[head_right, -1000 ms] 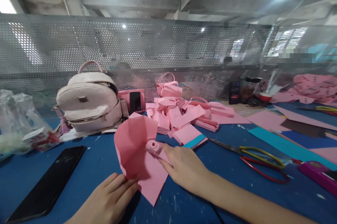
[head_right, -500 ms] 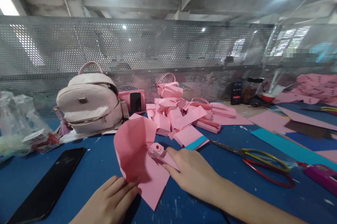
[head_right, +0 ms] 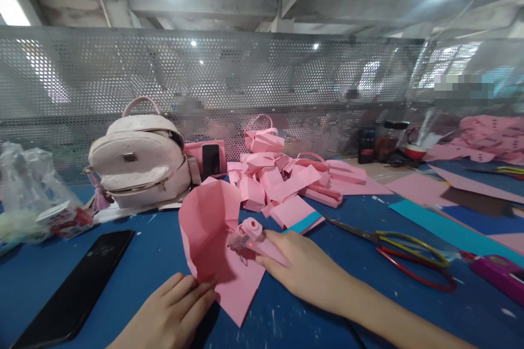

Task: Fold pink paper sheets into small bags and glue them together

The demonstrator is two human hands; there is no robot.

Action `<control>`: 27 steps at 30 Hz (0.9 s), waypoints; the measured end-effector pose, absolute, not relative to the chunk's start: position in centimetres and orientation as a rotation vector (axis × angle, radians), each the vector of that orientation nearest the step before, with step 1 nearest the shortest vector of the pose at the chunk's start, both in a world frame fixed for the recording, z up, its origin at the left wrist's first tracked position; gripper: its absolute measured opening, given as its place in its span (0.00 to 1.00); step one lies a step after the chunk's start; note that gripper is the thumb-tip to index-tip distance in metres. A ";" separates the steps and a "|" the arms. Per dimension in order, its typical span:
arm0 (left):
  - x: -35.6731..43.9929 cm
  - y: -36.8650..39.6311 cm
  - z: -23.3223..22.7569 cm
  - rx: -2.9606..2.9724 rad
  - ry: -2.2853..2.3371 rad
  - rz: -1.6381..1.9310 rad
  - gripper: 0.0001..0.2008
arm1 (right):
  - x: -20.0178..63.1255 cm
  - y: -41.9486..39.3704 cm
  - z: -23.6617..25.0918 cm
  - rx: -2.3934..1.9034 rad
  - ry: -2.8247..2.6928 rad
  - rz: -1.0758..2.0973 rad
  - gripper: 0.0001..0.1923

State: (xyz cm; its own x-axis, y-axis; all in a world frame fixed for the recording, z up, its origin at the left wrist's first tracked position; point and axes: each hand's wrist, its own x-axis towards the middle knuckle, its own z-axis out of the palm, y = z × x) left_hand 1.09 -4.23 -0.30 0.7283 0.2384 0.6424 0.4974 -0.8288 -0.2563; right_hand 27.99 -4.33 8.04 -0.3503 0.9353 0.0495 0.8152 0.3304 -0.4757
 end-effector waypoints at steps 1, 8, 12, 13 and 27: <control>1.1 -4.2 -0.3 -2.515 -0.565 -0.858 0.20 | 28.0 -4.4 8.2 -1.578 -2.274 0.567 0.19; 0.8 -4.2 0.2 -2.495 -0.540 -0.849 0.20 | 29.0 -6.0 9.6 -1.630 -2.117 0.784 0.24; 0.0 -4.0 0.6 -2.488 -0.565 -0.800 0.22 | 30.9 -6.7 9.6 -1.803 -1.851 1.114 0.34; -0.3 -3.9 0.6 -2.487 -0.580 -0.787 0.21 | 31.4 -6.8 9.6 -1.804 -1.817 1.121 0.34; -1.4 -3.4 0.3 -2.454 -0.625 -0.799 0.16 | 36.6 -6.6 7.3 -1.788 -1.928 0.705 0.22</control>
State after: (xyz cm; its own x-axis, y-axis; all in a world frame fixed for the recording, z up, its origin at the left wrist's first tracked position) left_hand -1.41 -3.39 0.34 0.7249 0.2691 0.6341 0.5506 -0.7796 -0.2986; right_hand 36.62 -6.60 7.30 -0.0882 0.9954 -0.0370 0.7847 0.0465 -0.6182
